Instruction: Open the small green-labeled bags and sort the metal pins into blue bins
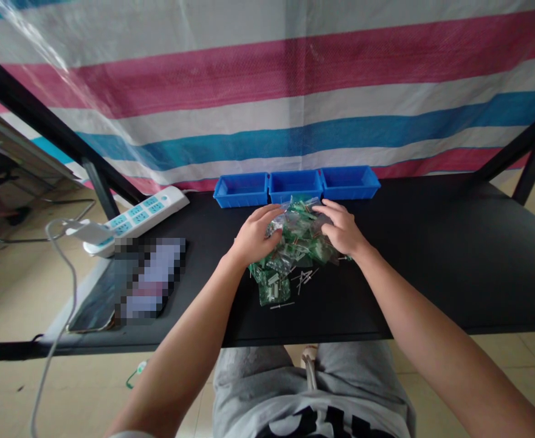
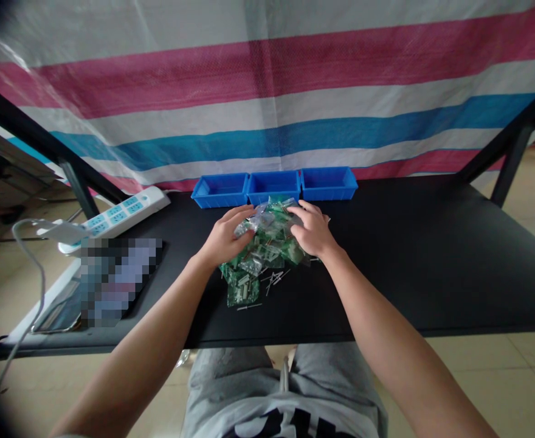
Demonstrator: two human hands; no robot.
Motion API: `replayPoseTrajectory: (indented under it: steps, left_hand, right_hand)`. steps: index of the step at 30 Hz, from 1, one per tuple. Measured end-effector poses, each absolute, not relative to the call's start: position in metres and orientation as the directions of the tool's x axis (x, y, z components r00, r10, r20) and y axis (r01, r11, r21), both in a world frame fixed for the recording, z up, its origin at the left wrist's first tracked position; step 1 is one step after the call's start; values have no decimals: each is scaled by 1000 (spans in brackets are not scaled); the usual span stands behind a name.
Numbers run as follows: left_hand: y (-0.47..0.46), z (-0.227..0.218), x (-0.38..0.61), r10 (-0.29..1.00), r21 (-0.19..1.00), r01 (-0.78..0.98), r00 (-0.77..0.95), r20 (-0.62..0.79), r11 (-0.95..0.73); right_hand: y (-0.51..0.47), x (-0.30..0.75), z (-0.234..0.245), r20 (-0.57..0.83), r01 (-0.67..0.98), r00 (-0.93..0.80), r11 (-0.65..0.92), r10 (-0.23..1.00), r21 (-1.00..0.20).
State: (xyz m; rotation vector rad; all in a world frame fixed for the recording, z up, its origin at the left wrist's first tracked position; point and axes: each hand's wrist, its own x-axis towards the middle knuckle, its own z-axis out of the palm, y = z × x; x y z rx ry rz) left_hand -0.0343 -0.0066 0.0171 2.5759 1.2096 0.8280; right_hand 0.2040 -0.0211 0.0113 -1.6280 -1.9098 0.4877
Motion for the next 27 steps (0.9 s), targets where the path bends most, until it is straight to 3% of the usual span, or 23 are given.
replayPoseTrajectory:
  steps: [4, 9, 17, 19, 23, 27]
  left_hand:
    - [-16, 17, -20, 634, 298, 561, 713, 299, -772]
    - [-12, 15, -24, 661, 285, 597, 699, 273, -750]
    - [-11, 30, -34, 655, 398, 527, 672, 346, -751]
    - [-22, 35, -28, 636, 381, 532, 736, 232, -756]
    - [-48, 38, -12, 578, 273, 603, 797, -173, -750]
    - [-57, 34, -6, 580, 223, 650, 754, -309, -727]
  right_hand:
    - [-24, 199, 10, 147, 829, -189, 238, 971, -506]
    - [-19, 206, 7, 62, 870, -211, 216, 975, -442]
    - [-10, 225, 9, 280, 785, -109, 255, 954, -565]
    - [-9, 225, 7, 236, 796, -140, 251, 962, -551]
    - [-10, 221, 4, 26, 850, -255, 236, 967, -471]
    - [-12, 219, 3, 26, 879, -247, 235, 969, -415]
